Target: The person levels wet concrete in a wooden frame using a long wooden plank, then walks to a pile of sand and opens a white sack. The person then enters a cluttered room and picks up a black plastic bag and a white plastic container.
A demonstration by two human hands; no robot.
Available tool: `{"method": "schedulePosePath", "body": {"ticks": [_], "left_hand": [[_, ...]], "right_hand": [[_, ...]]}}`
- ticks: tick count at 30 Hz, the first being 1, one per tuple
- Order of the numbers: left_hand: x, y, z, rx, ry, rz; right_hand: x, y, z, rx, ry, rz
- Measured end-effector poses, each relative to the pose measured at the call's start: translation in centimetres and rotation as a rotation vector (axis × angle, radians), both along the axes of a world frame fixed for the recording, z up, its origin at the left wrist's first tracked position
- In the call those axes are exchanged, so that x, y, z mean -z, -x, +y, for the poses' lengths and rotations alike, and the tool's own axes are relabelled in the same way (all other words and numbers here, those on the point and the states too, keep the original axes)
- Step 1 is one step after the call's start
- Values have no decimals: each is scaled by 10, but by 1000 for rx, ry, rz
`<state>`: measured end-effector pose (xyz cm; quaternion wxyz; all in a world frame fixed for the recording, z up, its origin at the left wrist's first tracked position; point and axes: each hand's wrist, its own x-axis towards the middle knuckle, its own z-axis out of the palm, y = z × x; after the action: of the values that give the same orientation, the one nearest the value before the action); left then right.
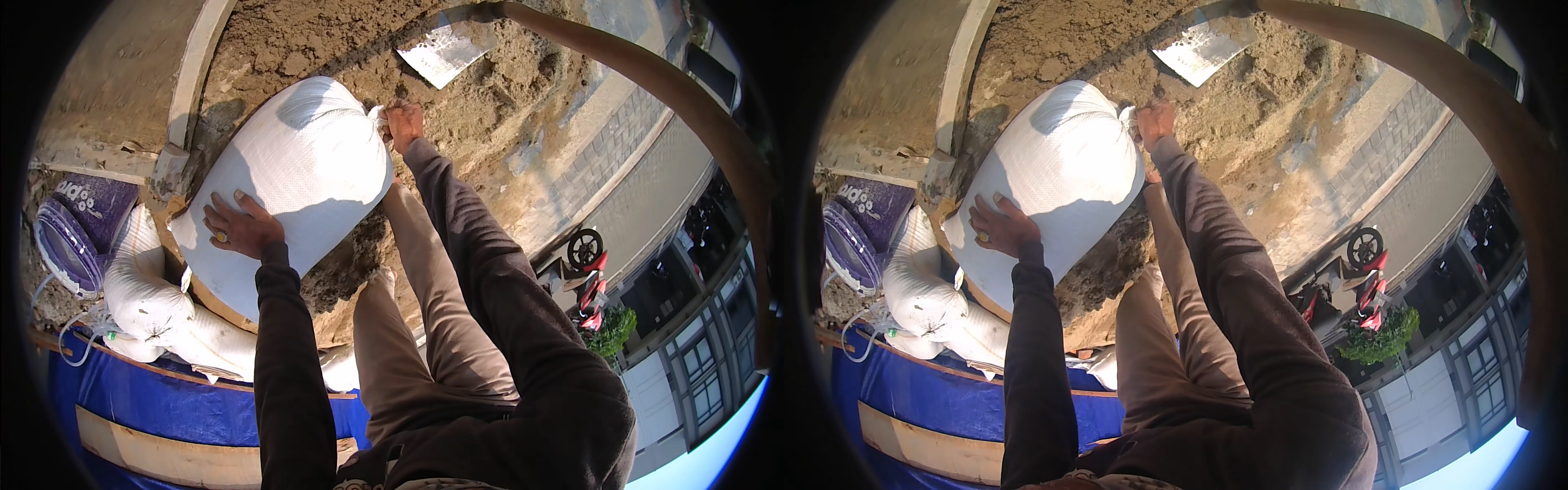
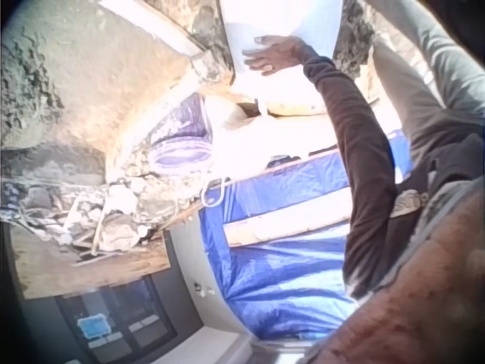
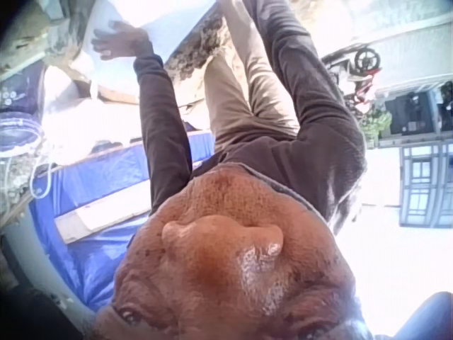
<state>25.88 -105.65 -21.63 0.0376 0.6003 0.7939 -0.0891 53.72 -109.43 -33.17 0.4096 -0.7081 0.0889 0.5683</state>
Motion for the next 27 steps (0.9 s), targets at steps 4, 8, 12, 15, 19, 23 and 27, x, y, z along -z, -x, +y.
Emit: {"method": "schedulePosePath", "body": {"ticks": [4, 8, 12, 15, 19, 23, 27], "left_hand": [[0, -4, 2, 16, -1, -14], [1, -2, 1, 48, -22, 3], [2, -2, 1, 54, -31, 6], [1, -2, 2, 43, -22, 7], [-1, -4, 1, 52, -19, -8], [-3, -4, 0, 37, 10, -8], [-2, -5, 0, 31, -1, -1]], "right_hand": [[2, -11, -3, -340, -42, -316], [-9, -27, 14, -1008, -201, -731], [-25, -31, 25, -1437, -445, -825], [-38, -26, 37, -1583, -304, -816], [-15, -30, 38, -1514, -312, -766], [-9, -30, 40, -1468, -269, -636], [8, -31, 34, -1287, -350, -597]]}}
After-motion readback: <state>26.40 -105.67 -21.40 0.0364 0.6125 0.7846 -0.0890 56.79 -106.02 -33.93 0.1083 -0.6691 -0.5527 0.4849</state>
